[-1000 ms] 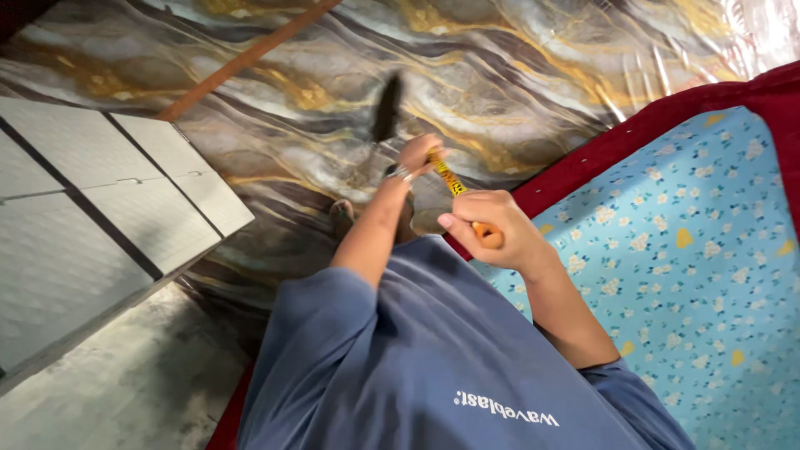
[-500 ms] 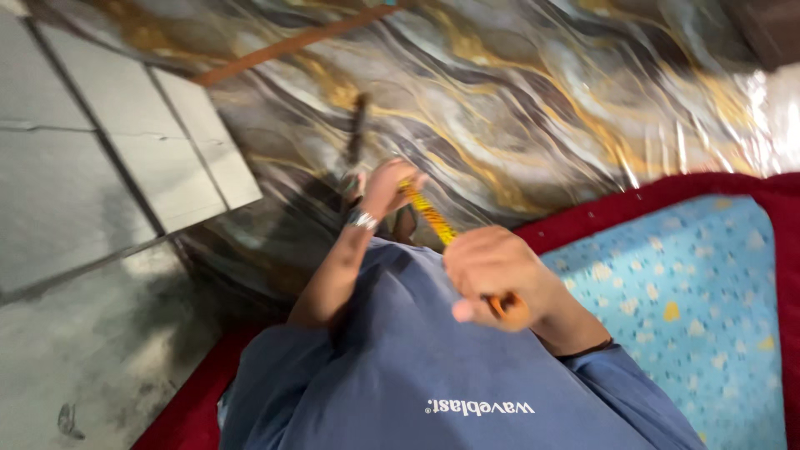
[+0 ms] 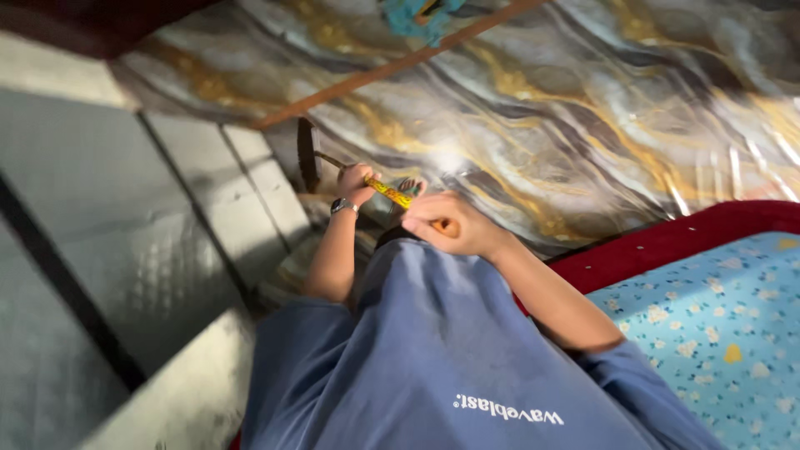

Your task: The person sweeps debris from the floor using a broom, reaching under furniture and into corners throughout the room.

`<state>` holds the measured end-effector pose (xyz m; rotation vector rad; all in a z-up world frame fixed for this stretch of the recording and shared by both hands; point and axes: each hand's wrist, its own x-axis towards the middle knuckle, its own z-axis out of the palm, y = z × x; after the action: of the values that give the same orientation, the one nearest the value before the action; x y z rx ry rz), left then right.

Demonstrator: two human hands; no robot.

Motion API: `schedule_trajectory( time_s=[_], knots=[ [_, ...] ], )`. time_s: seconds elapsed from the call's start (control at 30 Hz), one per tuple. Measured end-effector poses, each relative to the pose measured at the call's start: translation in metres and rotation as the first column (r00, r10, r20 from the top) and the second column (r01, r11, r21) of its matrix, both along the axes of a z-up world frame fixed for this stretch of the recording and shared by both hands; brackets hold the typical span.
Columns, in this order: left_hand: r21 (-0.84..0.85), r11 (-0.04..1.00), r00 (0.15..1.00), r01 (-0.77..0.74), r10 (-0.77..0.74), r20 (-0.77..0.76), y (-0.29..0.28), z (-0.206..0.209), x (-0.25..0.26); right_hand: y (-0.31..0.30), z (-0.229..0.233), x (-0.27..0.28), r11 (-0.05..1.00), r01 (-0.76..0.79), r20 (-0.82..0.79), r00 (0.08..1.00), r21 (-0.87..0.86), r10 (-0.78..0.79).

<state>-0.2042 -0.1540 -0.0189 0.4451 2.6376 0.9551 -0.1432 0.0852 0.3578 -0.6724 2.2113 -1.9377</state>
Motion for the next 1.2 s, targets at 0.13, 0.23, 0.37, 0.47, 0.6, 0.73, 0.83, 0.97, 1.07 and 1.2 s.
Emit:
schedule_trajectory(
  time_s=[0.13,0.23,0.37,0.47,0.6,0.73,0.83,0.97,1.07,1.2],
  knots=[
    [0.124,0.962,0.968,0.244,-0.234,-0.091,0.059,-0.006,-0.038,0.034,0.011,0.000,0.982,0.150,0.116,0.980,0.119,-0.164],
    [0.257,0.876,0.898,0.408,-0.334,-0.287,0.117,-0.014,-0.058,0.049,0.020,0.007,0.950,0.267,0.108,0.952,0.162,-0.286],
    [0.208,0.804,0.822,0.557,-0.496,-0.280,0.211,-0.022,-0.066,0.067,0.038,0.021,0.821,0.520,0.077,0.832,0.235,-0.549],
    [0.173,0.703,0.724,0.690,-0.667,-0.176,0.281,-0.027,-0.068,0.071,0.045,0.023,0.717,0.610,0.083,0.739,0.338,-0.668],
    [0.321,0.627,0.705,0.710,-0.630,-0.326,0.334,-0.022,-0.050,0.068,0.056,0.018,0.675,0.611,-0.031,0.751,0.413,-0.660],
    [0.401,0.618,0.732,0.676,-0.629,-0.262,0.335,0.006,-0.044,0.074,0.083,0.018,0.752,0.528,-0.037,0.827,0.394,-0.562],
    [0.430,0.655,0.780,0.621,-0.569,-0.260,0.299,0.046,-0.036,0.075,0.105,0.027,0.770,0.557,-0.089,0.824,0.311,-0.560],
    [0.393,0.778,0.867,0.489,-0.386,-0.314,0.207,0.084,-0.024,0.075,0.103,0.033,0.822,0.568,-0.022,0.822,-0.037,-0.569],
    [0.104,0.899,0.902,0.426,-0.431,0.027,0.138,0.071,-0.030,0.075,0.074,0.024,0.812,0.538,0.143,0.843,-0.224,-0.519],
    [0.058,0.891,0.886,0.450,-0.437,-0.157,0.097,0.025,-0.018,0.084,0.043,0.027,0.812,0.493,0.316,0.860,-0.312,-0.400]
  ],
)
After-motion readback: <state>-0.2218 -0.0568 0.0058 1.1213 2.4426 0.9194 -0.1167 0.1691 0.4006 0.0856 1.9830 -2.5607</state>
